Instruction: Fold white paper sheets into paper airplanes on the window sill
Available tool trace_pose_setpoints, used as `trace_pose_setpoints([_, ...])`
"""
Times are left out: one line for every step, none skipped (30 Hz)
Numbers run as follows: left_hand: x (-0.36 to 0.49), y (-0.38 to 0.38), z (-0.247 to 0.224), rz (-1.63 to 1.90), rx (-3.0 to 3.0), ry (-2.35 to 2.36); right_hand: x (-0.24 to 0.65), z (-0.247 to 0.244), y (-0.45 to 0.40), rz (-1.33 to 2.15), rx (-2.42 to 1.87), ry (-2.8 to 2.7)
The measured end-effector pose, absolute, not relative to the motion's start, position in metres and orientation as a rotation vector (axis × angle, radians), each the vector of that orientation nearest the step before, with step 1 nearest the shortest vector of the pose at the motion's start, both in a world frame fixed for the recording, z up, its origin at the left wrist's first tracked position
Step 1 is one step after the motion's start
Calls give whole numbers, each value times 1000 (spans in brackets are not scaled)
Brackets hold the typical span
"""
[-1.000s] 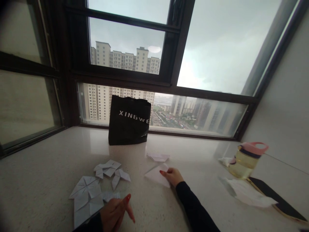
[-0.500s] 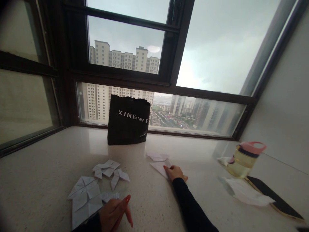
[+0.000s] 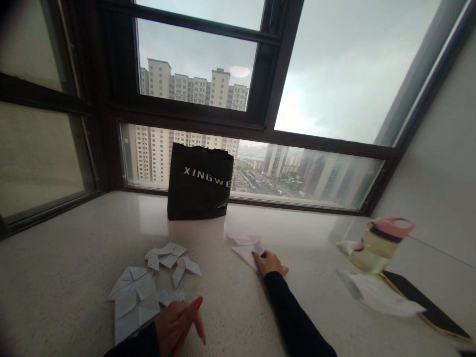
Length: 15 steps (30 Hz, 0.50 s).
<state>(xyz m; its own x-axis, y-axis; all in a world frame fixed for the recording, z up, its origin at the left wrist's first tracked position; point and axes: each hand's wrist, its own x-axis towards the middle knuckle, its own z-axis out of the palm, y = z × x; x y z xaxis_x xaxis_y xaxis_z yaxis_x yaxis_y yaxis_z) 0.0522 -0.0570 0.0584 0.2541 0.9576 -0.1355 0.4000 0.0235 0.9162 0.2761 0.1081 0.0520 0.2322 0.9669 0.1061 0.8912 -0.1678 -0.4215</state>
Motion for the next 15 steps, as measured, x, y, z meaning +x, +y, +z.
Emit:
trace_pose_setpoints([52, -57, 59, 717, 1552, 1306, 276, 52, 108, 249, -2120, -1714])
trace_pose_setpoints([52, -58, 59, 719, 1555, 1306, 275, 53, 107, 238, -2123, -1719])
trace_pose_setpoints([52, -58, 59, 718, 1557, 1303, 275, 53, 107, 226, -2126, -1724])
trace_pose_setpoints([52, -59, 59, 719, 1559, 1303, 274, 53, 107, 215, -2130, -1728])
trace_pose_setpoints([52, -59, 59, 718, 1561, 1304, 274, 53, 108, 205, -2134, -1732])
trace_pose_setpoints([52, -59, 59, 721, 1561, 1307, 273, 53, 108, 195, -2138, -1735])
trace_pose_setpoints([52, -59, 59, 721, 1557, 1308, 273, 53, 109, 185, -2144, -1736])
trace_pose_setpoints([52, -59, 59, 718, 1553, 1308, 273, 53, 109, 177, -2150, -1735])
trace_pose_setpoints([52, -59, 59, 712, 1549, 1306, 273, 52, 110, 170, -2156, -1733])
trace_pose_setpoints([52, -59, 59, 712, 1545, 1309, 273, 52, 110, 166, -2161, -1731])
trace_pose_setpoints([52, -59, 60, 716, 1544, 1313, 273, 51, 111, 164, -2165, -1728])
trace_pose_setpoints([53, -59, 60, 724, 1549, 1321, 274, 50, 111, 164, -2169, -1724])
trace_pose_setpoints([53, -59, 60, 728, 1557, 1328, 274, 49, 112, 163, -2173, -1718])
trace_pose_setpoints([53, -59, 60, 730, 1566, 1338, 274, 48, 112, 161, -2178, -1710])
trace_pose_setpoints([53, -59, 60, 717, 1574, 1342, 275, 48, 112, 157, -2183, -1700])
